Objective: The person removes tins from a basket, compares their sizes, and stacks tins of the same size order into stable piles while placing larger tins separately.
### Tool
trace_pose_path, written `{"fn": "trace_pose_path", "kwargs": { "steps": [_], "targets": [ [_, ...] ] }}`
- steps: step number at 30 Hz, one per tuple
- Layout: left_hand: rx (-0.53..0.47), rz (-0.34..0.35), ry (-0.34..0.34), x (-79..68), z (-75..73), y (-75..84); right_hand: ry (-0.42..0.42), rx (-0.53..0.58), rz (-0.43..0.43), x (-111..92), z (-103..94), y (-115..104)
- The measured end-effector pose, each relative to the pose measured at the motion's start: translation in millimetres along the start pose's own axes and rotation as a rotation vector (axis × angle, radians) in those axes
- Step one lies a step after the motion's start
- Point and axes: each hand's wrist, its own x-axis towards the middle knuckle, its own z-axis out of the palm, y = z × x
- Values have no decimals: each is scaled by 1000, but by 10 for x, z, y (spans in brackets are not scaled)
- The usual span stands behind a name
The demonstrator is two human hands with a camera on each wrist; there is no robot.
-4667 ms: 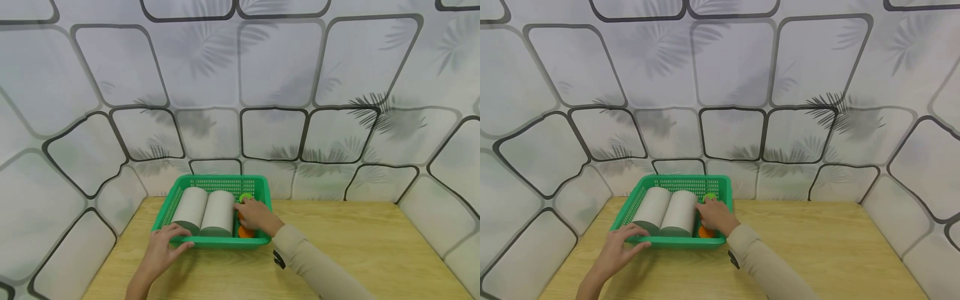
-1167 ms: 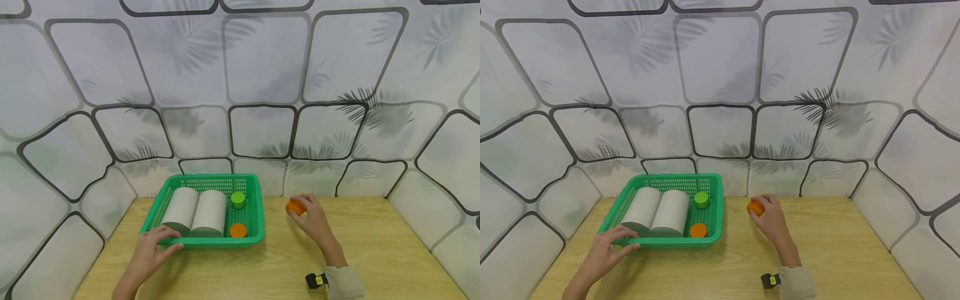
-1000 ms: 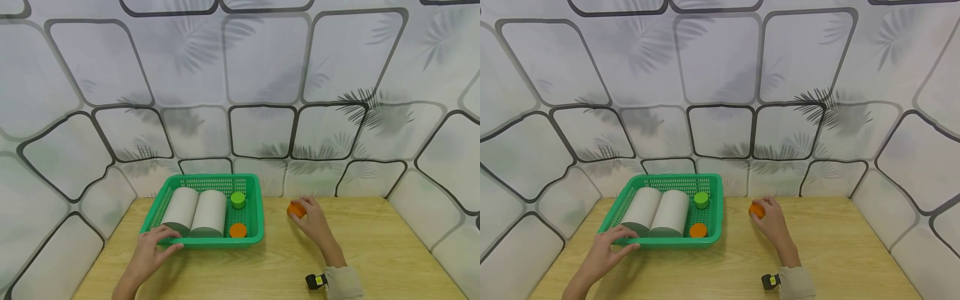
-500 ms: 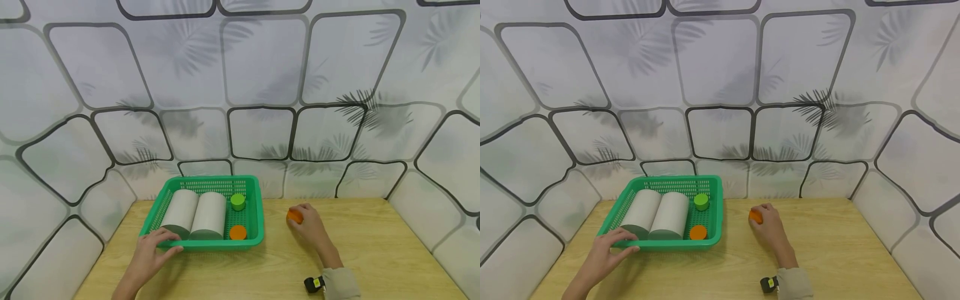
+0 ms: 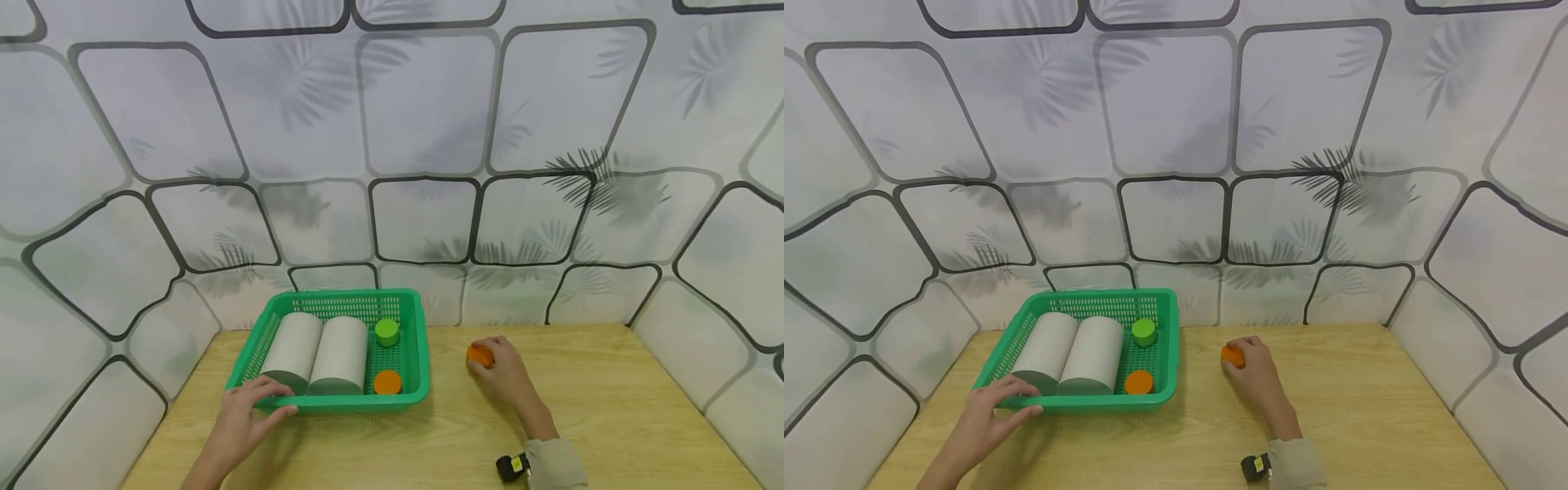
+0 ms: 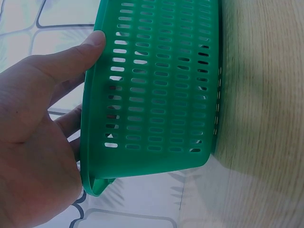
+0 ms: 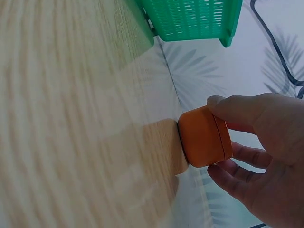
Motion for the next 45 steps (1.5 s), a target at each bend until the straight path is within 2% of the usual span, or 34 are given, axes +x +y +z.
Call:
{"fn": "trace_pose_path", "kwargs": {
  "steps": [5, 11, 16, 22, 32, 39, 45],
  "targets": [
    [2, -12, -13, -19, 9, -36, 19, 2, -15, -5, 0, -12],
    [3, -12, -14, -4, -6, -28, 85, -15, -96, 1, -72, -70],
    [2, 10, -1, 12, -17, -19, 102, 7, -139, 8, -157, -160],
    [-10, 17, 1, 28, -13, -27, 80, 76, -158, 10, -259, -322],
    [-23, 0, -10, 19, 24, -39, 52, 128, -209, -48, -383, -648],
    [-21, -19, -18, 20, 26, -23, -10, 189, -266, -73, -343, -835],
    [-13, -42, -24, -7, 19, -39, -67, 179, -346, -42, -225, -990]
  ]
}}
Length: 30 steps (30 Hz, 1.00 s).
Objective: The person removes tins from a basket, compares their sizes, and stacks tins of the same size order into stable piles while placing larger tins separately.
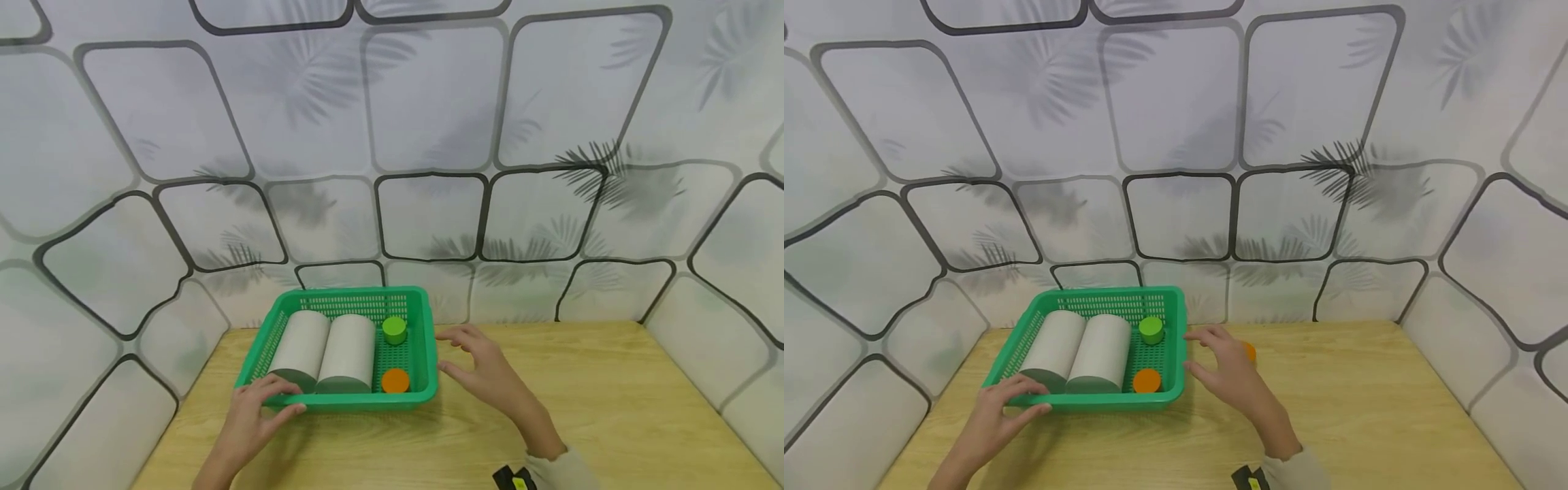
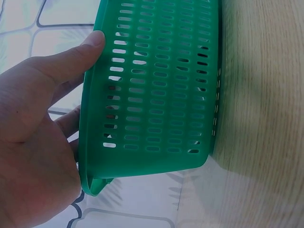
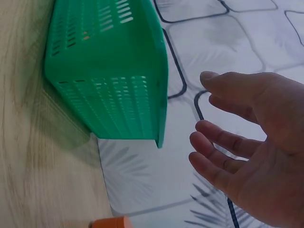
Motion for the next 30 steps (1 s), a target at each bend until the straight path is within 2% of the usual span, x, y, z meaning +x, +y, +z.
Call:
{"fn": "trace_pose_path", "kwargs": {
  "steps": [9, 17, 23, 30],
  "targets": [
    [-9, -8, -3, -6, -3, -3, -135, -126, -48, 203, 163, -160],
    [0, -14, -9, -8, 7, -16, -287, -252, -96, 357, 358, -144],
    [3, -17, -7, -23, -3, -19, -393, -304, -168, 469, 474, -149],
    [5, 8, 18, -3, -2, 13, -558, -384, -154, 582, 594, -171]
  ]
}}
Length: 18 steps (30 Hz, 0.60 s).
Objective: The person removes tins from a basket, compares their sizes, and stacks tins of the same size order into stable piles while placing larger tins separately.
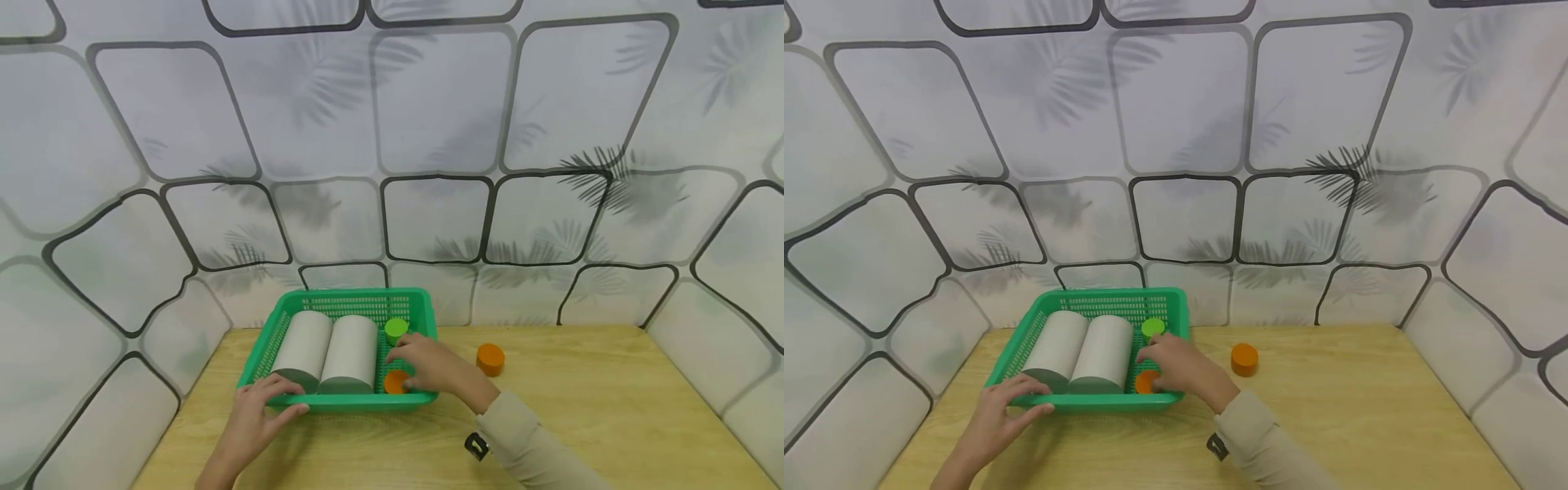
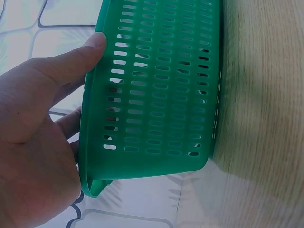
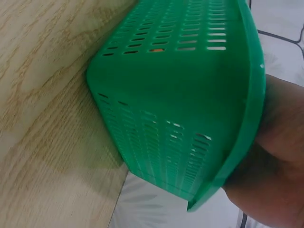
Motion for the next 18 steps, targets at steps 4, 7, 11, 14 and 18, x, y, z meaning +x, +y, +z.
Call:
{"fn": "trace_pose_path", "kwargs": {
  "steps": [4, 7, 11, 14, 18],
  "targets": [
    [0, -2, -1, 4, 0, 4, -48, -60, -33, 76, 31, -46],
    [-1, -4, -1, 8, -4, 5, -66, -89, -43, 114, 45, -72],
    [5, -1, 0, 6, -4, 3, -102, -108, -46, 152, 69, -95],
    [10, 1, -2, 2, -1, 4, -139, -105, -47, 177, 84, -109],
    [1, 0, 4, -1, -2, 7, -168, -78, -62, 215, 98, -113]
  ]
}}
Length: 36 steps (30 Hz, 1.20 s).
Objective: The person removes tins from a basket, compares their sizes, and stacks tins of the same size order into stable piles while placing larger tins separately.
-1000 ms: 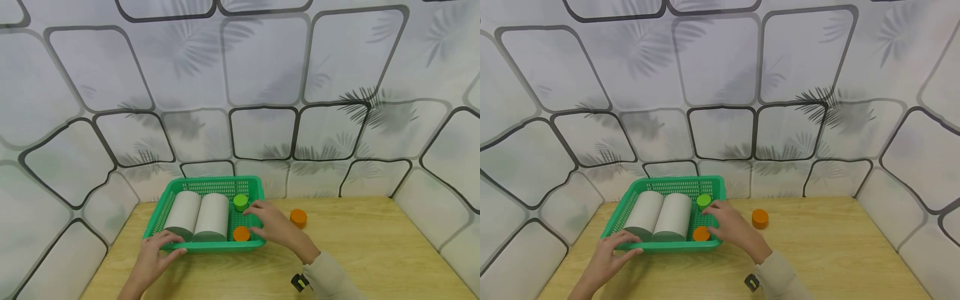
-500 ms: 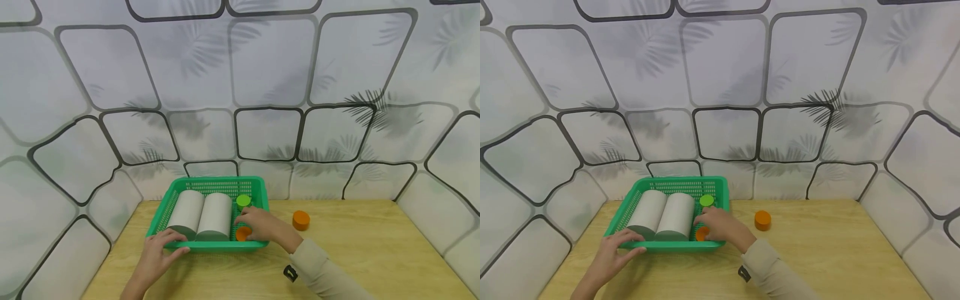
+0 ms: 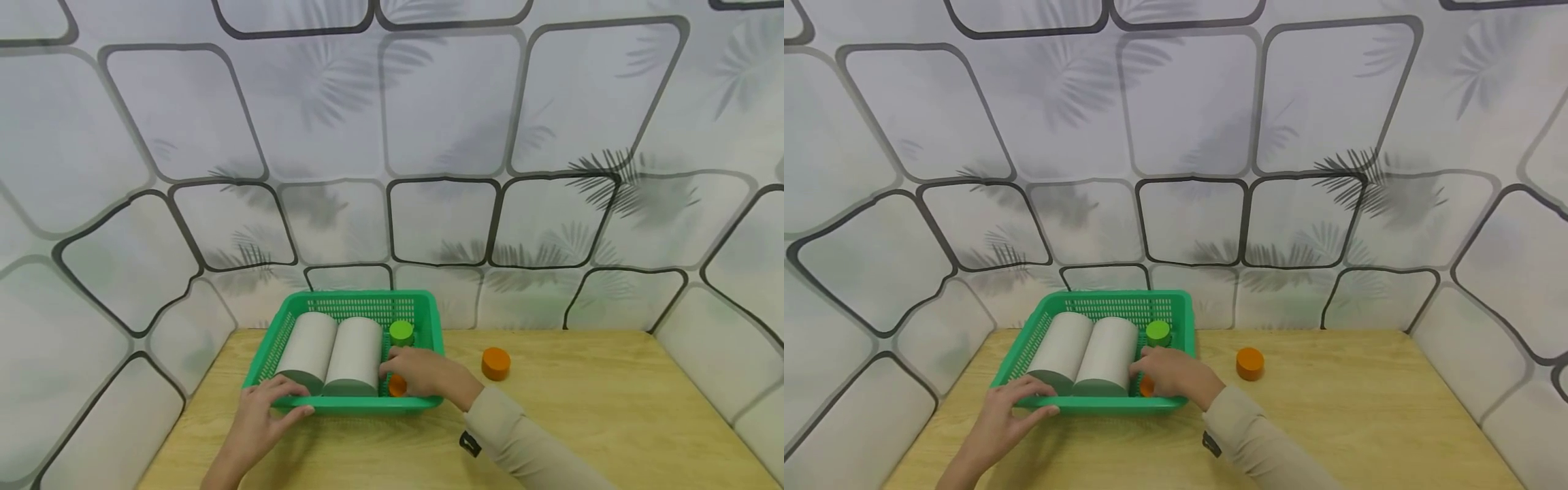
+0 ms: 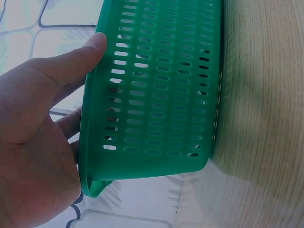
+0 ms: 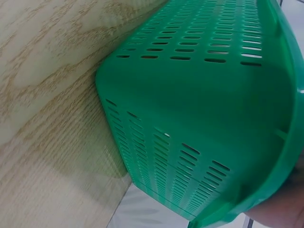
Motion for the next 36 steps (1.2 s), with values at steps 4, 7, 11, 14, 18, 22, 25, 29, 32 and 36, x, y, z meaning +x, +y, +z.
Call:
{"fn": "trace_pose_path", "kwargs": {
  "steps": [4, 7, 11, 14, 18, 22, 25, 29, 32, 36],
  "targets": [
    [-6, 1, 3, -5, 1, -1, 3, 10, -32, 26, 13, 12],
    [-6, -3, -2, -6, 1, -4, 15, 0, -46, 32, 19, 21],
    [-7, -23, -13, -1, -2, -3, 37, -1, -42, 20, 16, 23],
    [-9, -32, -22, 2, -4, -2, 60, 8, -33, 2, 7, 16],
    [-13, -25, -19, 1, -8, -2, 104, 38, -33, -27, -7, 14],
    [-12, -12, -8, -5, -9, -8, 158, 71, -39, -61, -19, 31],
    [-9, -2, -2, -9, -5, -12, 202, 98, -49, -100, -35, 47],
    [-8, -2, -1, -7, 3, -16, 259, 130, -62, -164, -48, 61],
    [-8, -15, -9, -5, 12, -20, 302, 149, -59, -221, -47, 60],
    [-8, -20, -15, -10, 21, -36, 361, 190, -39, -299, -65, 31]
  ]
}}
